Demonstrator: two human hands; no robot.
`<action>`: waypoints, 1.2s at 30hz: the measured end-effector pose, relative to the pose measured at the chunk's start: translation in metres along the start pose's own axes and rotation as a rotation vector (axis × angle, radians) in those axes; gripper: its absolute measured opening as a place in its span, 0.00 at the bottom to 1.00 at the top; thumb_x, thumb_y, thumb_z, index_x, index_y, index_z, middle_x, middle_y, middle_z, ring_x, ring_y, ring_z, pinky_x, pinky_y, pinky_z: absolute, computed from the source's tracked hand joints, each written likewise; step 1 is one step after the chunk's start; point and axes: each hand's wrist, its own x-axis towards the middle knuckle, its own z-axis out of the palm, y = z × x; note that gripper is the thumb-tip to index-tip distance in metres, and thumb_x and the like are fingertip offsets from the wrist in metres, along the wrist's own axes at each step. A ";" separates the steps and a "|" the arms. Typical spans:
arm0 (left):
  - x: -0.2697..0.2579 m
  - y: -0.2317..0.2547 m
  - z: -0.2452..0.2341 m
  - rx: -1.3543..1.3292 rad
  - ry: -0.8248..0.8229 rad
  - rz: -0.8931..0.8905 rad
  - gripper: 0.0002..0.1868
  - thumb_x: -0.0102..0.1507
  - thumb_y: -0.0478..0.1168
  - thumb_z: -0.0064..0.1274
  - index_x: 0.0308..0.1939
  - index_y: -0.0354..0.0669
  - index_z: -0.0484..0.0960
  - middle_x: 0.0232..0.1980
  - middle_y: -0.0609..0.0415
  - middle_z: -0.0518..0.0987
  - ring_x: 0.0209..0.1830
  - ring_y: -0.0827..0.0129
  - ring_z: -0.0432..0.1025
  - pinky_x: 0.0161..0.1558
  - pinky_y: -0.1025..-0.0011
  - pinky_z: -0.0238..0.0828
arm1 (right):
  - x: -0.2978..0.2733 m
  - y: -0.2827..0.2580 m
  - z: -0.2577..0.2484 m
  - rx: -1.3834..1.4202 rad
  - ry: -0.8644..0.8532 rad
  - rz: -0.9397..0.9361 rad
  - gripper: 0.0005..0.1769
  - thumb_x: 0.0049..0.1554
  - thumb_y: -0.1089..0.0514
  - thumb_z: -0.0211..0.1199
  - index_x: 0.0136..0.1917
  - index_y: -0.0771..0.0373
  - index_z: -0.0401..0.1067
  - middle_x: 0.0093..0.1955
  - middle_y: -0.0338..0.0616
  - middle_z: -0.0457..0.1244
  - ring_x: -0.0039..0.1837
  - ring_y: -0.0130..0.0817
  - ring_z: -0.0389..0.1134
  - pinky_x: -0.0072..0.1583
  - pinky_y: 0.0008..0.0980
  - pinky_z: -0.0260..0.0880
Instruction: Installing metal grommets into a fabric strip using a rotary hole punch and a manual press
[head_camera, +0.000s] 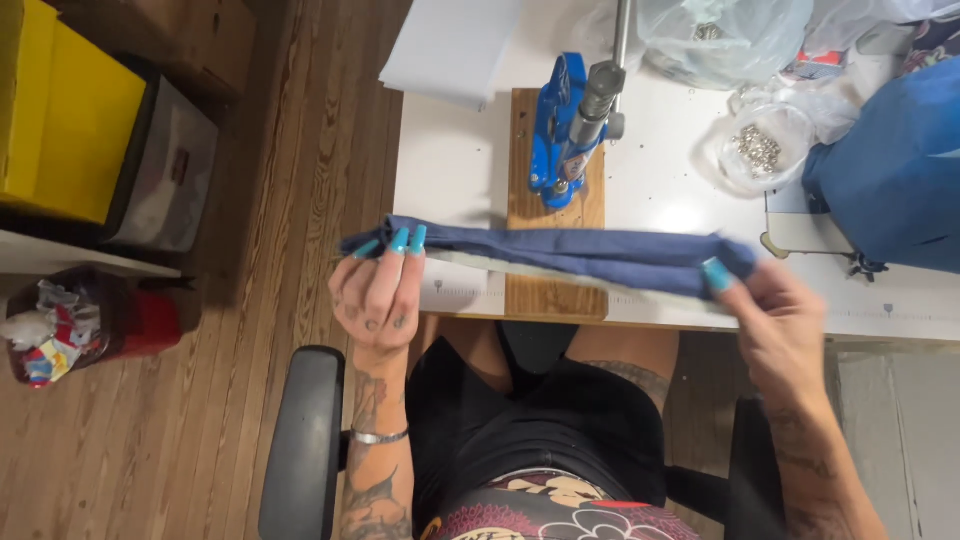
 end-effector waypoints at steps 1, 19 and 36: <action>-0.015 0.004 -0.001 -0.088 -0.143 -0.124 0.11 0.56 0.30 0.57 0.41 0.36 0.75 0.47 0.49 0.70 0.32 0.64 0.64 0.40 0.66 0.65 | -0.002 -0.003 0.001 -0.055 -0.100 0.191 0.07 0.53 0.59 0.57 0.43 0.60 0.61 0.29 0.30 0.49 0.34 0.17 0.46 0.37 0.16 0.46; 0.022 0.148 0.015 -1.965 -0.920 -1.735 0.25 0.56 0.46 0.47 0.51 0.34 0.68 0.47 0.48 0.73 0.39 0.65 0.71 0.43 0.78 0.66 | -0.014 -0.009 0.020 0.181 -0.064 0.488 0.23 0.51 0.60 0.53 0.60 0.66 0.56 0.47 0.43 0.59 0.48 0.22 0.58 0.51 0.23 0.63; -0.006 0.187 0.056 -1.659 -0.880 -1.956 0.15 0.60 0.40 0.43 0.28 0.27 0.68 0.29 0.37 0.75 0.28 0.55 0.74 0.29 0.70 0.75 | -0.012 -0.002 -0.044 -0.685 0.041 0.132 0.13 0.51 0.49 0.56 0.49 0.53 0.68 0.33 0.35 0.66 0.35 0.24 0.63 0.42 0.25 0.57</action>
